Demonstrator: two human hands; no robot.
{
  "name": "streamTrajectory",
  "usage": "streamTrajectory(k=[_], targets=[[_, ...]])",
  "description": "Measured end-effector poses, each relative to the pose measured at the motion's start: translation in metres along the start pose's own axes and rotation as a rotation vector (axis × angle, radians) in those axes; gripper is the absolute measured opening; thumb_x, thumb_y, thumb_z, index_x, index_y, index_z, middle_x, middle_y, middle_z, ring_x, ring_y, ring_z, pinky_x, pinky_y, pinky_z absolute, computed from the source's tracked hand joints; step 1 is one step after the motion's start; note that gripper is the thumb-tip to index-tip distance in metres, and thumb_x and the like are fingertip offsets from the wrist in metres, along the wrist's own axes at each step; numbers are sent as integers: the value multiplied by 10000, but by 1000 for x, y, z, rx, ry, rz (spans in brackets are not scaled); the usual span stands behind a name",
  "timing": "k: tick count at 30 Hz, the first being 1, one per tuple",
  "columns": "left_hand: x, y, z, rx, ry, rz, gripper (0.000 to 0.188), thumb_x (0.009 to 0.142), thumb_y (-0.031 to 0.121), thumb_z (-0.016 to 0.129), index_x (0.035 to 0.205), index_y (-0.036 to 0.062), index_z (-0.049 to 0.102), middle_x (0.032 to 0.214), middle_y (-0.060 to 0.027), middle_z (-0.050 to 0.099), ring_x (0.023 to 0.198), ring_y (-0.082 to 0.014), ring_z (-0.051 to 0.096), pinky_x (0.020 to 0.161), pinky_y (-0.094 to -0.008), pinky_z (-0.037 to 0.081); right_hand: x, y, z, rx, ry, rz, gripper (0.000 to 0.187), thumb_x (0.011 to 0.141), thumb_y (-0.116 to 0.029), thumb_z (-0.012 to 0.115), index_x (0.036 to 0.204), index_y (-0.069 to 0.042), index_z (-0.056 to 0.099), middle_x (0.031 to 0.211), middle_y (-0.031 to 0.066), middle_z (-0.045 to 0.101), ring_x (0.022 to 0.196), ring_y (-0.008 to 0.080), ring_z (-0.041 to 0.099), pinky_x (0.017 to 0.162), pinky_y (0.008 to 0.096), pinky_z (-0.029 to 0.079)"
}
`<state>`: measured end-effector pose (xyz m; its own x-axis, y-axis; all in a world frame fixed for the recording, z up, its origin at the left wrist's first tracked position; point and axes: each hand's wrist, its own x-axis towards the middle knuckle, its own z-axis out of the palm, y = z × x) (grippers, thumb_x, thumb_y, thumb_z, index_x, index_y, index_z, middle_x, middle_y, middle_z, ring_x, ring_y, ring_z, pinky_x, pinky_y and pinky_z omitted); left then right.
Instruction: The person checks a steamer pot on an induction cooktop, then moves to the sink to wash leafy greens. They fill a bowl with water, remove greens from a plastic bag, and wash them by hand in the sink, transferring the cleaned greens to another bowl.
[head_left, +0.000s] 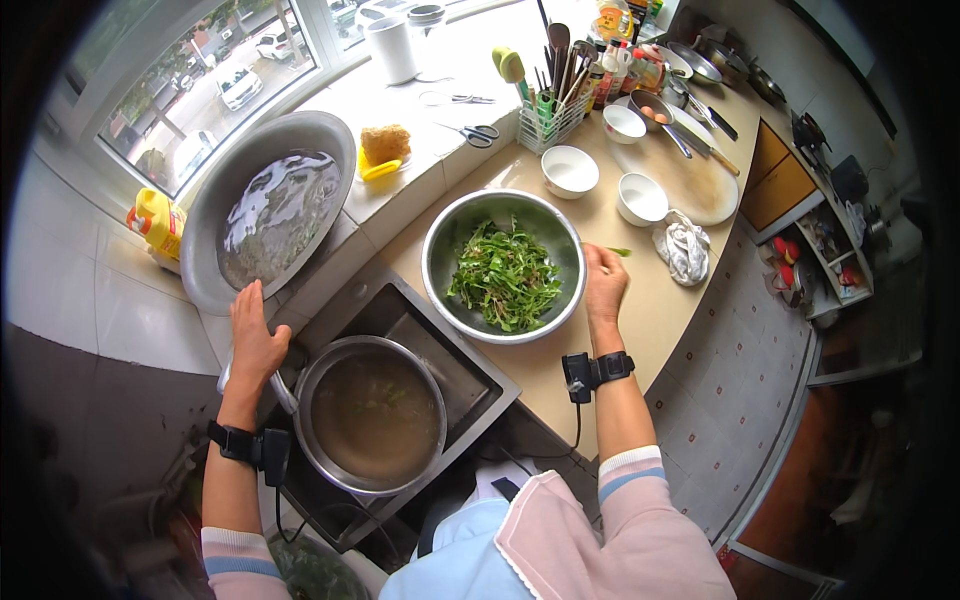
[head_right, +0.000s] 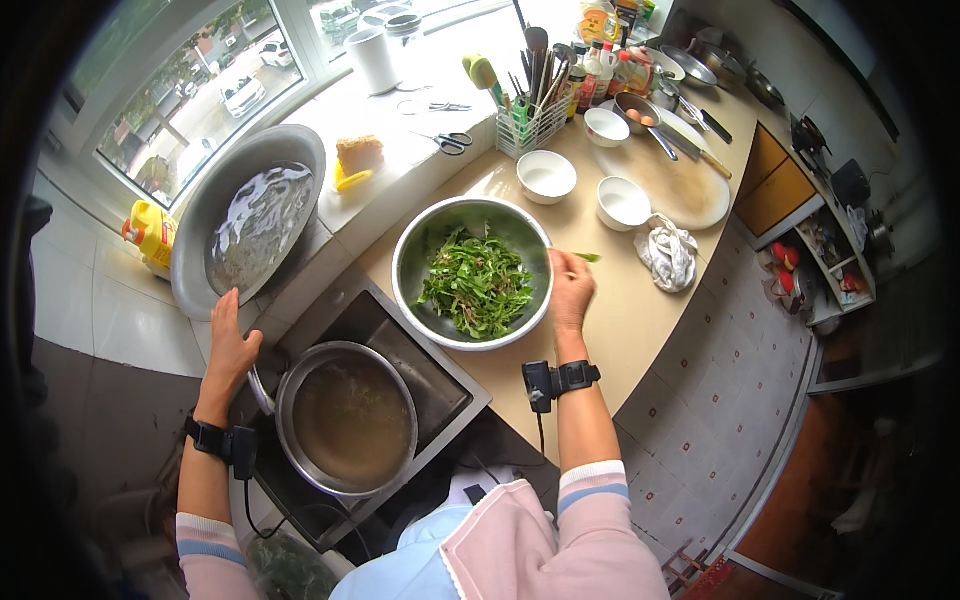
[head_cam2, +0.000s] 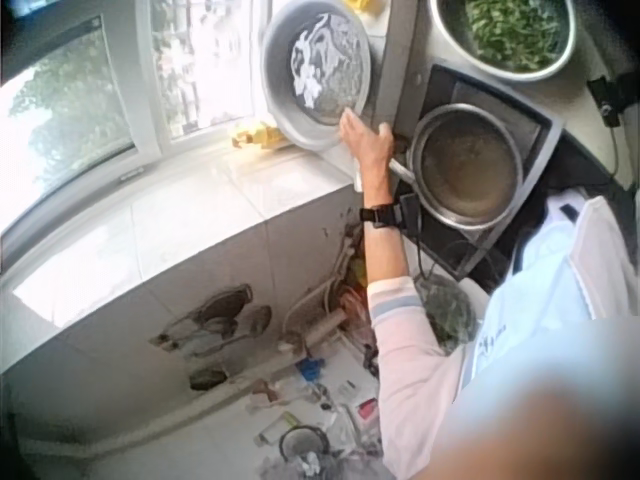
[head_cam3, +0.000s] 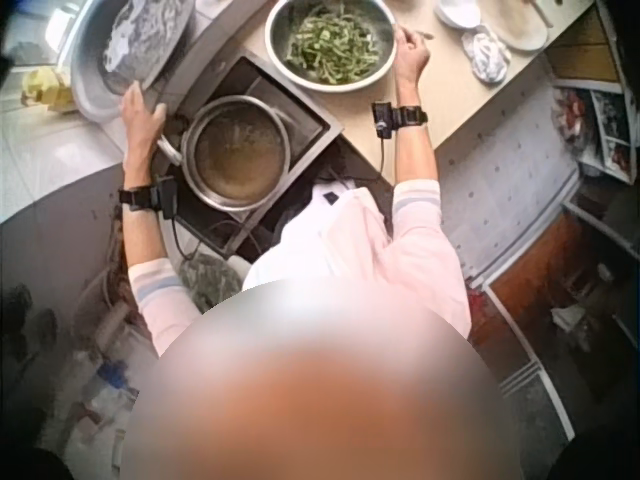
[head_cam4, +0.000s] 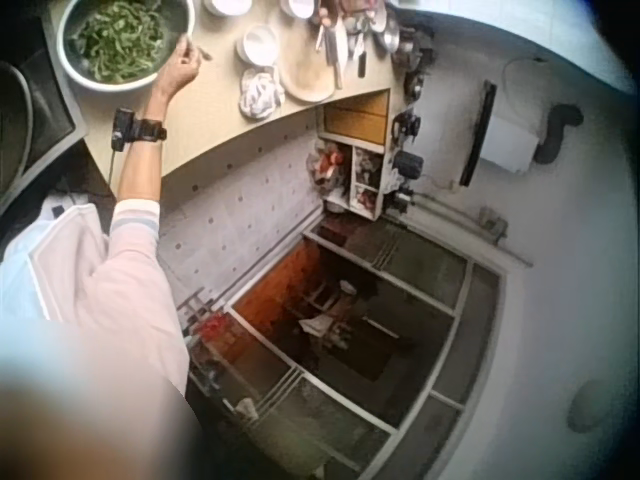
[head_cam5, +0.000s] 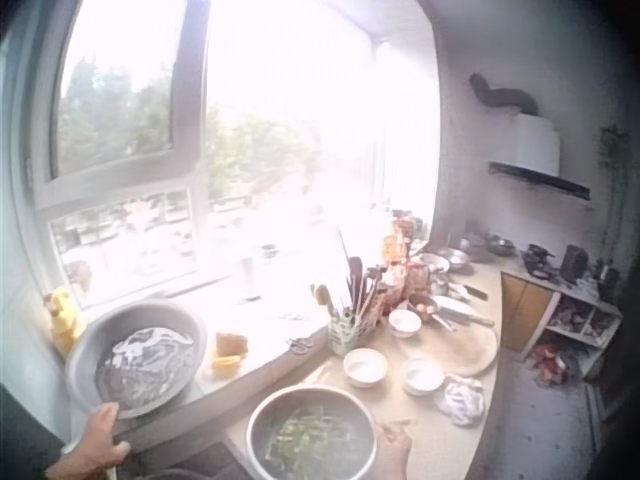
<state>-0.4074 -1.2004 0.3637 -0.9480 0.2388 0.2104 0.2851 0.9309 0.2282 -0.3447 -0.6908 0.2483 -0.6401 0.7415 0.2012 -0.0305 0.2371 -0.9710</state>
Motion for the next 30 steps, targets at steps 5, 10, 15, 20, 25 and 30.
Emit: streamTrajectory(k=[5,10,15,20,25,30], targets=[[0,3,0,16,11,10,747,710,112,607,1383,-67,338,1384,-256,396,1338,-393,318,1136,-502,190,-16,-11,2,-422,-211,-245,720,746,-219,785,1352,-16,454,1253,169,522,1128,303,491,981,378,403],[-1,5,3,33,51,6,763,688,130,605,1368,-94,342,1365,-290,405,1320,-428,328,1136,-503,198,-46,18,-13,-278,-224,490,781,779,-373,763,1359,-1,396,892,148,625,615,230,616,479,328,498],[-1,10,1,39,29,-50,750,691,119,584,1369,-89,342,1376,-284,391,1334,-413,316,1144,-488,189,-56,35,-11,89,-259,614,183,877,-137,538,964,23,523,707,70,584,464,143,544,309,254,421],[0,9,-10,-139,22,-76,734,720,140,593,1375,-76,342,1395,-276,362,1340,-412,299,1140,-479,198,-47,38,-72,74,-80,608,139,864,-138,535,951,-31,513,683,32,557,455,113,514,298,229,368],[13,-12,-13,-310,323,-225,803,762,147,619,1450,-27,243,1455,-295,254,1373,-403,247,1139,-410,213,-39,42,-139,-15,9,615,204,866,-175,512,1034,-62,534,772,25,579,505,96,518,332,199,363],[36,-47,-17,-477,470,-649,763,742,190,639,1388,-49,311,1431,-287,266,1325,-401,284,1093,-421,274,-36,69,-168,52,46,680,225,894,-210,529,1061,-60,534,795,30,580,533,116,528,361,229,391]])
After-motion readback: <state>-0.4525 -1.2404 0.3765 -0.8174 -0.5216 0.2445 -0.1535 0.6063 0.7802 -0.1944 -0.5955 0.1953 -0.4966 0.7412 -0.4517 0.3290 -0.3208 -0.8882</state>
